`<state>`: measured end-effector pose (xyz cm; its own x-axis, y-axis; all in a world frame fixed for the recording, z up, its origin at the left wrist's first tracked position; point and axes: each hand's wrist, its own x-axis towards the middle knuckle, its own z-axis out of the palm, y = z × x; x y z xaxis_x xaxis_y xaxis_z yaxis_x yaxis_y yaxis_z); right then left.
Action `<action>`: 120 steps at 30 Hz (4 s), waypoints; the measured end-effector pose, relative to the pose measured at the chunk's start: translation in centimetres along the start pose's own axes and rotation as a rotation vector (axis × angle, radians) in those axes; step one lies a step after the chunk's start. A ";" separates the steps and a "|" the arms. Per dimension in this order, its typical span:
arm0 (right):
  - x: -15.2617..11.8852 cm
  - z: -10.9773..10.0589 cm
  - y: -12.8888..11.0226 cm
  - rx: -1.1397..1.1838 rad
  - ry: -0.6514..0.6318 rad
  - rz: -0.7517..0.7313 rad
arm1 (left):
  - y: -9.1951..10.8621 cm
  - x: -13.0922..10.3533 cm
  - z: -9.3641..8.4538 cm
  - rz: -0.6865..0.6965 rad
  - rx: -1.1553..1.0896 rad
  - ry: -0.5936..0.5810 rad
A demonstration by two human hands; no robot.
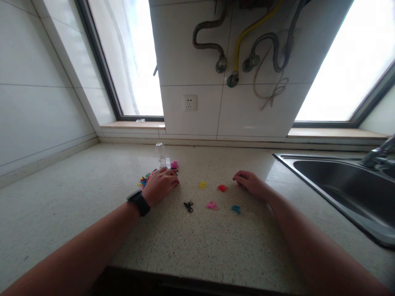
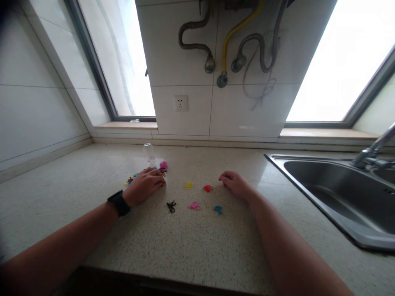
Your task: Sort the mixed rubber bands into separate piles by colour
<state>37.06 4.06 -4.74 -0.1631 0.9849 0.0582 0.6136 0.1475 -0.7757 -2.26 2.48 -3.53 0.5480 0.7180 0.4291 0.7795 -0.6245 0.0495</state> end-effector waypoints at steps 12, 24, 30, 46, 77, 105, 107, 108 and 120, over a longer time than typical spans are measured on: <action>0.2 -0.1 0.3 0.005 -0.007 0.001 | -0.4 0.3 0.7 -0.120 -0.091 0.115; -0.1 -0.1 -0.1 0.011 -0.004 0.016 | -0.5 0.4 0.0 -0.237 -0.347 0.179; -0.2 -0.1 -0.4 0.026 -0.009 0.024 | 0.9 1.1 -0.3 -0.319 -0.639 0.149; 0.0 -0.1 0.3 0.016 -0.009 0.000 | 13.0 0.0 -6.1 -0.520 -1.561 0.060; 0.3 0.1 0.6 -0.001 -0.015 -0.023 | 14.7 -0.5 -6.1 -0.472 -1.567 0.077; 0.0 0.0 -0.3 0.023 0.009 -0.055 | 12.2 10.2 3.9 0.128 -0.378 -0.094; 0.0 0.0 -0.3 0.029 0.006 -0.054 | 12.3 10.5 4.4 0.158 -0.353 -0.106; 0.0 0.0 -0.3 0.034 0.004 -0.053 | 12.3 10.5 4.5 0.167 -0.344 -0.108; 0.1 0.0 -0.1 0.065 0.008 -0.044 | 13.9 5.0 0.2 0.158 -0.390 -0.088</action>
<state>36.95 4.19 -4.67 -0.1826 0.9784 0.0973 0.5543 0.1842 -0.8117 11.43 -2.56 -0.88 0.6883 0.6175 0.3807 0.5204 -0.7859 0.3339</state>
